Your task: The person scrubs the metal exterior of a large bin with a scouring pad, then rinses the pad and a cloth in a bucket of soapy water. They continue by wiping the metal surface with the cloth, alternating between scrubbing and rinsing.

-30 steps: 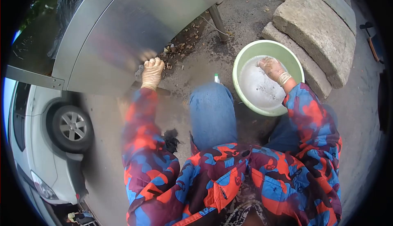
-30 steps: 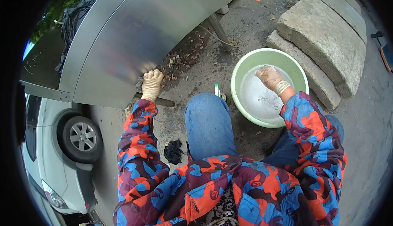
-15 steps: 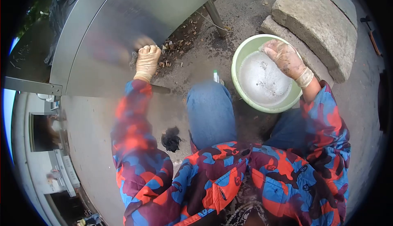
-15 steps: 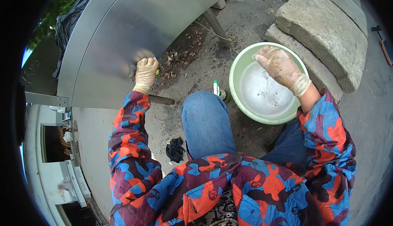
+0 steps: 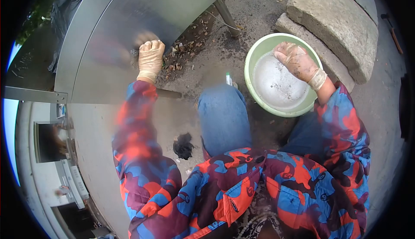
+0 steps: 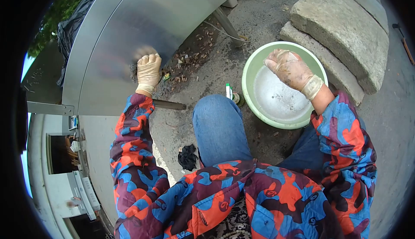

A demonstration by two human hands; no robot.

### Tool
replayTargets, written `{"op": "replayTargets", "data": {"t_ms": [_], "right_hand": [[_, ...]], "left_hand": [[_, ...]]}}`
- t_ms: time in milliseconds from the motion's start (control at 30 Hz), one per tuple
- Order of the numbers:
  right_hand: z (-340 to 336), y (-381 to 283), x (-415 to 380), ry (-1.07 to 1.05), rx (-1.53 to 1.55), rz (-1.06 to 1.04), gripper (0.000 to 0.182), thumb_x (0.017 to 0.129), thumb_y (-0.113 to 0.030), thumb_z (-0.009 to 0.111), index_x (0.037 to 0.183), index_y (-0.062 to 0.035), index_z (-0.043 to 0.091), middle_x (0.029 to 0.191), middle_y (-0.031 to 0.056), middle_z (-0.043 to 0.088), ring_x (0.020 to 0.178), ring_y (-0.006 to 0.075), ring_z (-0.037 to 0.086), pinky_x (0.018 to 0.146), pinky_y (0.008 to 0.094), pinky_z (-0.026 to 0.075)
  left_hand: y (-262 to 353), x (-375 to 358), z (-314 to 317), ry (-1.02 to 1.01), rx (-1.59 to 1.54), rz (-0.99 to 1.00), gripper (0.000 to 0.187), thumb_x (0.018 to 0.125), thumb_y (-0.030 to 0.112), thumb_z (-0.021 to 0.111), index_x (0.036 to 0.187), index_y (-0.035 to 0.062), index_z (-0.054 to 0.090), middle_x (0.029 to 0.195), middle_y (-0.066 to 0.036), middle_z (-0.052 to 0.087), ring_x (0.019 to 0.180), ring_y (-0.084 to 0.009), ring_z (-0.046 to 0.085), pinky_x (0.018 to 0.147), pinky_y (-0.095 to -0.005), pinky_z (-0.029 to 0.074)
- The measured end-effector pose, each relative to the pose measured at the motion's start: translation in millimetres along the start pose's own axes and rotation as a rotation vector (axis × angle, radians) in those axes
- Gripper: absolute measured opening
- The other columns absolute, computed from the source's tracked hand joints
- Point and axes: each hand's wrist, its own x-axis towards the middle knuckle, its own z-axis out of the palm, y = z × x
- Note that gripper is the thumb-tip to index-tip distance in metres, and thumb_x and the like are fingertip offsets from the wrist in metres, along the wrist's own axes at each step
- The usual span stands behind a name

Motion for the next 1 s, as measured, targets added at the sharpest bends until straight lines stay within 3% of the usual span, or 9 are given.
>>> {"op": "replayTargets", "data": {"t_ms": [67,167,300,367,433,500,700,800,1000], "right_hand": [[-0.6,1.3,0.1,-0.061,0.028,0.027,0.031,0.092,-0.027,0.051,0.094,0.0003,0.064,0.095,0.0193,0.062,0.092,0.0365,0.058,0.084,0.0412,0.045],[-0.2,8.0,-3.5,-0.055,0.014,0.047,0.031,0.091,-0.028,0.052,0.094,0.0003,0.064,0.095,0.0193,0.062,0.092,0.0367,0.058,0.084,0.0412,0.045],[-4.3,15.5,-9.0,-0.010,-0.051,0.047,0.031,0.091,-0.027,0.052,0.095,0.0009,0.064,0.095,0.0193,0.062,0.092,0.0368,0.058,0.083,0.0411,0.045],[-8.4,11.4,-8.0,-0.016,0.069,0.108,0.031,0.091,-0.027,0.051,0.096,0.0011,0.063,0.095,0.0194,0.062,0.092,0.0366,0.058,0.083,0.0411,0.045],[-7.7,7.3,-4.9,-0.034,0.065,0.100,0.031,0.091,-0.027,0.051,0.095,0.0011,0.063,0.096,0.0195,0.062,0.092,0.0367,0.058,0.083,0.0410,0.045],[-5.1,3.2,-1.5,-0.039,0.061,0.094,0.031,0.091,-0.027,0.051,0.095,0.0010,0.063,0.096,0.0197,0.062,0.092,0.0368,0.059,0.083,0.0408,0.046],[0.8,-3.1,-3.2,-0.050,0.011,0.091,0.029,0.089,-0.026,0.051,0.089,0.0005,0.062,0.095,0.0197,0.062,0.091,0.0370,0.059,0.083,0.0420,0.046],[-3.6,-2.2,-0.4,-0.075,-0.035,0.095,0.028,0.089,-0.025,0.052,0.090,-0.0001,0.063,0.095,0.0193,0.062,0.091,0.0368,0.059,0.082,0.0422,0.046],[-3.9,8.2,6.0,-0.036,0.014,0.067,0.029,0.089,-0.026,0.052,0.093,-0.0003,0.064,0.095,0.0199,0.062,0.091,0.0371,0.059,0.082,0.0424,0.046]], "left_hand": [[17.0,-18.5,23.2,-0.088,0.013,0.092,0.018,0.076,0.015,0.053,0.094,0.0147,0.056,0.098,-0.003,0.053,0.095,-0.0208,0.051,0.082,-0.0368,0.041],[34.2,-53.0,45.7,-0.296,-0.042,0.075,0.015,0.076,0.013,0.054,0.091,0.0144,0.055,0.095,-0.004,0.052,0.093,-0.0217,0.051,0.081,-0.0374,0.041],[16.8,-58.2,31.3,-0.226,-0.108,0.034,0.018,0.075,0.012,0.054,0.093,0.0126,0.056,0.093,-0.005,0.053,0.092,-0.0231,0.052,0.079,-0.0381,0.041],[-0.8,-35.5,-1.6,0.004,-0.078,-0.047,0.022,0.074,0.012,0.054,0.096,0.0107,0.056,0.092,-0.006,0.054,0.091,-0.0244,0.052,0.078,-0.0385,0.042],[-8.0,-16.5,-19.9,0.038,-0.041,-0.020,0.024,0.073,0.012,0.053,0.097,0.0093,0.056,0.093,-0.006,0.054,0.092,-0.0243,0.052,0.079,-0.0379,0.042],[-2.1,-13.3,-9.8,0.040,-0.009,0.003,0.022,0.075,0.012,0.052,0.096,0.0109,0.057,0.094,-0.005,0.054,0.093,-0.0231,0.052,0.080,-0.0373,0.042],[32.2,-24.8,24.0,-0.220,-0.070,0.118,0.016,0.076,0.016,0.054,0.092,0.0144,0.056,0.094,-0.004,0.053,0.093,-0.0215,0.051,0.080,-0.0375,0.041],[9.6,-19.7,17.6,-0.098,-0.030,0.036,0.020,0.074,0.016,0.056,0.094,0.0131,0.056,0.093,-0.004,0.052,0.093,-0.0228,0.051,0.080,-0.0377,0.041],[-81.1,68.2,-87.0,0.183,0.216,-0.142,0.022,0.078,0.011,0.054,0.100,0.0119,0.058,0.094,-0.005,0.055,0.092,-0.0259,0.052,0.079,-0.0393,0.042]]}}
